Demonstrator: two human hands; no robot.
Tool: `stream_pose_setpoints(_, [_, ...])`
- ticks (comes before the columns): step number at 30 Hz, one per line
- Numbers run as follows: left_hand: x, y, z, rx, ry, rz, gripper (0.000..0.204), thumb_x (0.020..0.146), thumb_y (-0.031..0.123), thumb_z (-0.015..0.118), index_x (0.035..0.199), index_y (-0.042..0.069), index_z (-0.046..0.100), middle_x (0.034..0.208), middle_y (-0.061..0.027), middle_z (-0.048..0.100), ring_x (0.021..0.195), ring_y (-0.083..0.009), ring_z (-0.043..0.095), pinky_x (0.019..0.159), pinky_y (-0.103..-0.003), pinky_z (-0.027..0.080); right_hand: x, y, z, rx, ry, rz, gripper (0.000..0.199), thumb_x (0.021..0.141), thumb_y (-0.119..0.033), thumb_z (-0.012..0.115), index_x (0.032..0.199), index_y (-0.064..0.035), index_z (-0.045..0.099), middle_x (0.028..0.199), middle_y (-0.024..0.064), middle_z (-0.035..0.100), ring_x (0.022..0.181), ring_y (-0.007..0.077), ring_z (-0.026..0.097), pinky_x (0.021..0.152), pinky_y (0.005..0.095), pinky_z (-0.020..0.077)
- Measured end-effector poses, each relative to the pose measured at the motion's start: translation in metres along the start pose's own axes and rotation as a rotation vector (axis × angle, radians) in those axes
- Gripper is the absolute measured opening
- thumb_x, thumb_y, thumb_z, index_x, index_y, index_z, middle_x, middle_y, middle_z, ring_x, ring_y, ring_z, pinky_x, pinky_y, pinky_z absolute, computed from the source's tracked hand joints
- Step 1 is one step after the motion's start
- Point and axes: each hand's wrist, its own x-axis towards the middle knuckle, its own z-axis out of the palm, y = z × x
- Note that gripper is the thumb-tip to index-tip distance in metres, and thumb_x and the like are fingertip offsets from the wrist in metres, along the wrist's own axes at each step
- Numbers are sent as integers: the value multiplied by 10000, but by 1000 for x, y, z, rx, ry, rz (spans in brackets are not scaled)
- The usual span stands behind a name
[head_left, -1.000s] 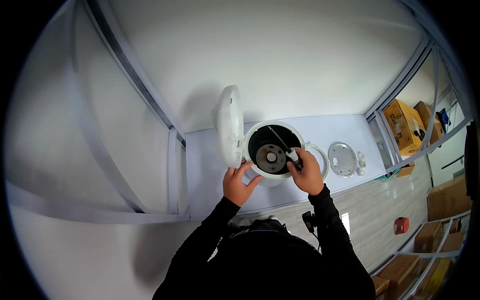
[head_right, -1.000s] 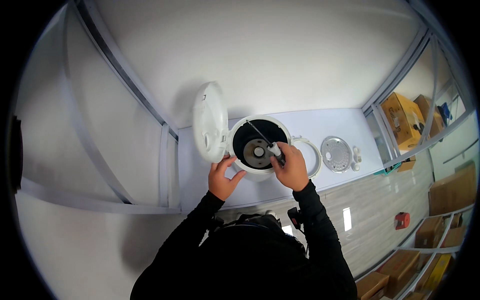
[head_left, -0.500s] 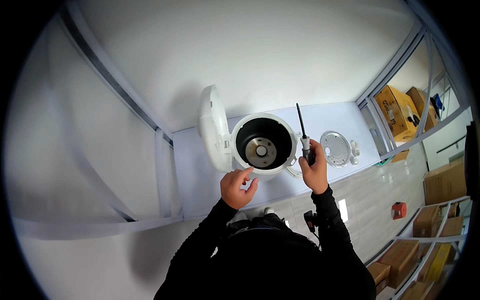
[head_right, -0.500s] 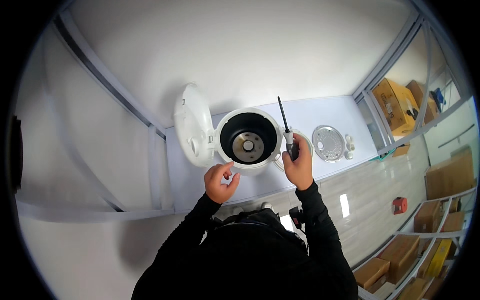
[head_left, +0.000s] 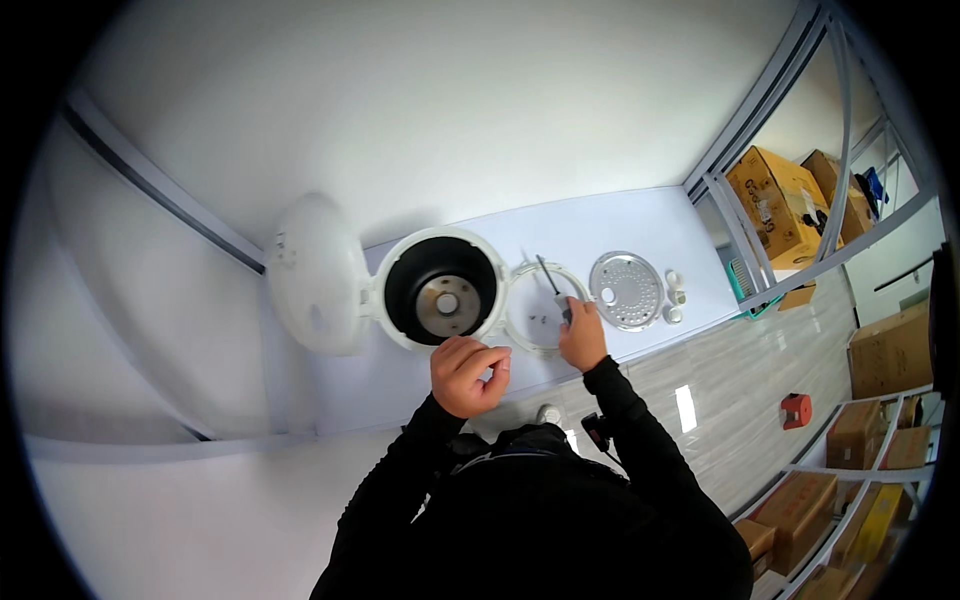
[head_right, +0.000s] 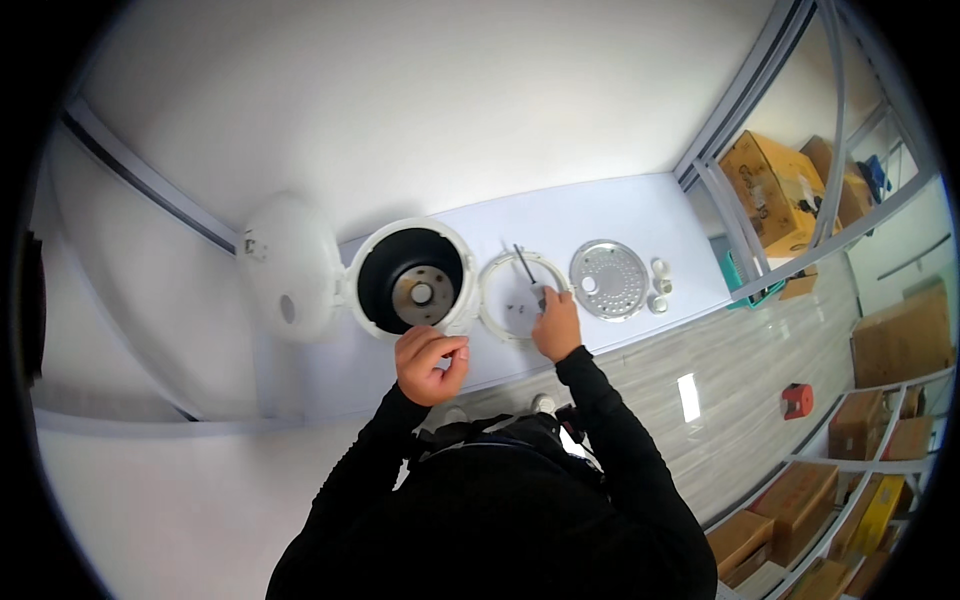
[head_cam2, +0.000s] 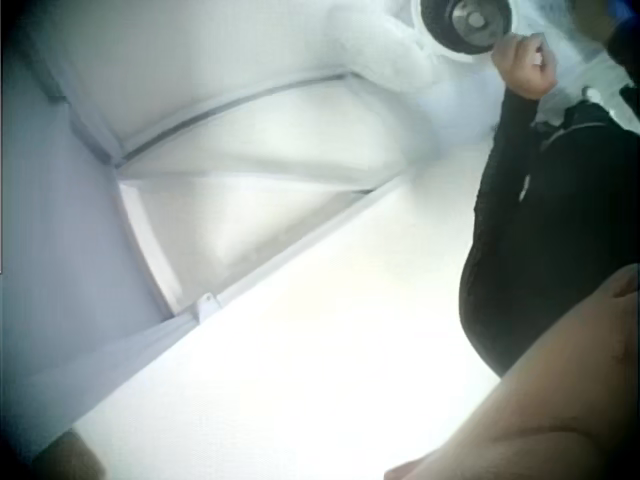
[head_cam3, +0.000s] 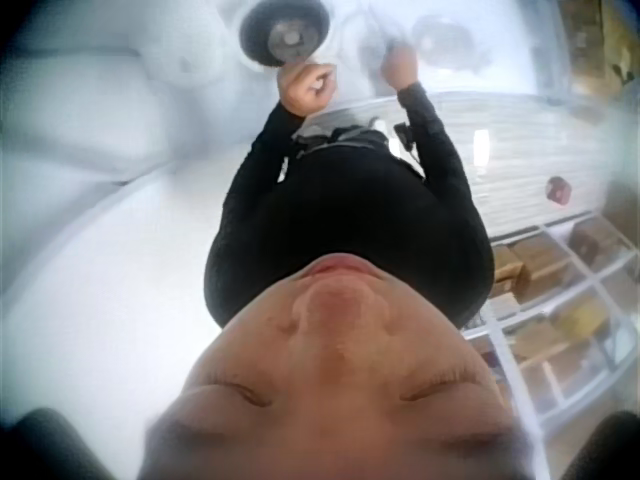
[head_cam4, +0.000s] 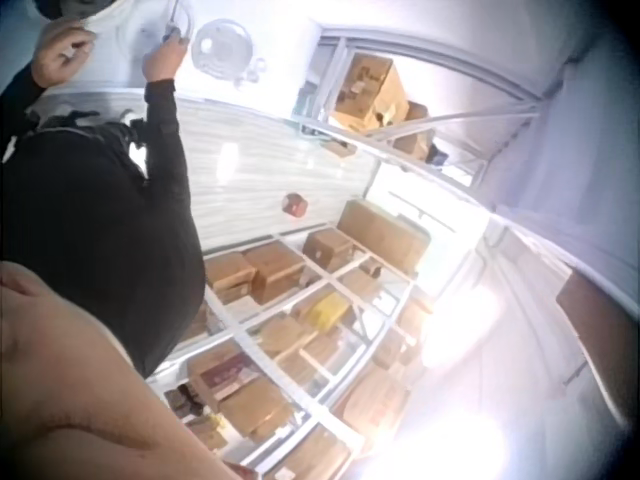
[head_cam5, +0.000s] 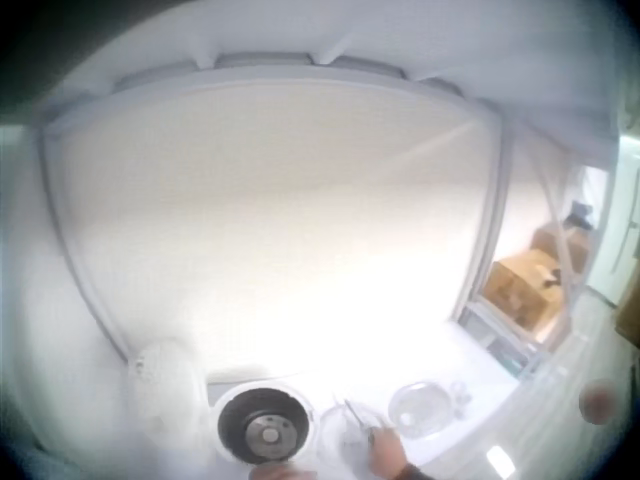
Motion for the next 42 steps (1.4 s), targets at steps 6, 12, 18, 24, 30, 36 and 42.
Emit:
stream_pose_setpoints(6, [-3, 28, 64, 123, 99, -116, 153, 755, -57, 708, 867, 45, 699, 625, -36, 576, 530, -206, 522, 519, -322, 395, 13, 29, -3, 18, -95, -122, 563, 800, -47, 709, 1332, 18, 536, 1090, 243, 609, 1013, 436, 611, 878, 507, 504])
stream_pose_setpoints(12, [-17, 49, 116, 178, 98, -230, 151, 784, -52, 715, 900, 42, 691, 639, -46, 581, 537, -201, 531, 515, -315, 403, 21, 35, -20, -112, -118, -268, 575, 826, -204, 739, 1336, -28, 540, 1081, 162, 626, 983, 368, 633, 824, 489, 497])
stream_pose_setpoints(18, [-11, 53, 165, 177, -9, -320, 108, 816, -16, 725, 905, 36, 694, 654, -59, 596, 553, -211, 564, 529, -325, 445, 25, 63, -67, 0, -76, -295, 535, 833, -247, 757, 1296, -41, 585, 1019, 134, 675, 934, 333, 652, 792, 480, 475])
stream_pose_setpoints(24, [-14, 35, 225, 206, -92, -404, 90, 809, 60, 723, 886, 96, 693, 699, -39, 607, 632, -246, 604, 565, -368, 467, 31, 139, -113, 121, 32, -183, 437, 845, -211, 746, 1231, -55, 615, 996, 118, 687, 913, 310, 673, 766, 471, 471])
stream_pose_setpoints(30, [6, 43, 282, 112, -363, -320, 203, 806, 116, 742, 1005, 100, 704, 860, -55, 653, 802, -272, 648, 690, -392, 521, 18, 216, -154, -45, 339, 53, 462, 811, -164, 788, 1203, -3, 604, 1048, 185, 651, 953, 357, 655, 809, 443, 539])
stream_pose_setpoints(36, [1, 40, 365, 225, -621, -288, 460, 713, 302, 832, 1118, 133, 695, 1102, -39, 625, 1075, -290, 571, 886, -459, 433, 9, 233, -133, 9, 417, 193, 613, 764, -318, 844, 1211, 7, 578, 1100, 204, 623, 1016, 398, 632, 847, 462, 534])
stream_pose_setpoints(42, [2, 43, 399, 285, -652, -284, 506, 687, 318, 848, 1128, 121, 699, 1080, -51, 595, 1049, -286, 558, 860, -448, 429, 14, 242, -141, 92, 291, 337, 543, 751, -331, 839, 1122, 4, 626, 1059, 186, 641, 969, 367, 649, 825, 449, 538])
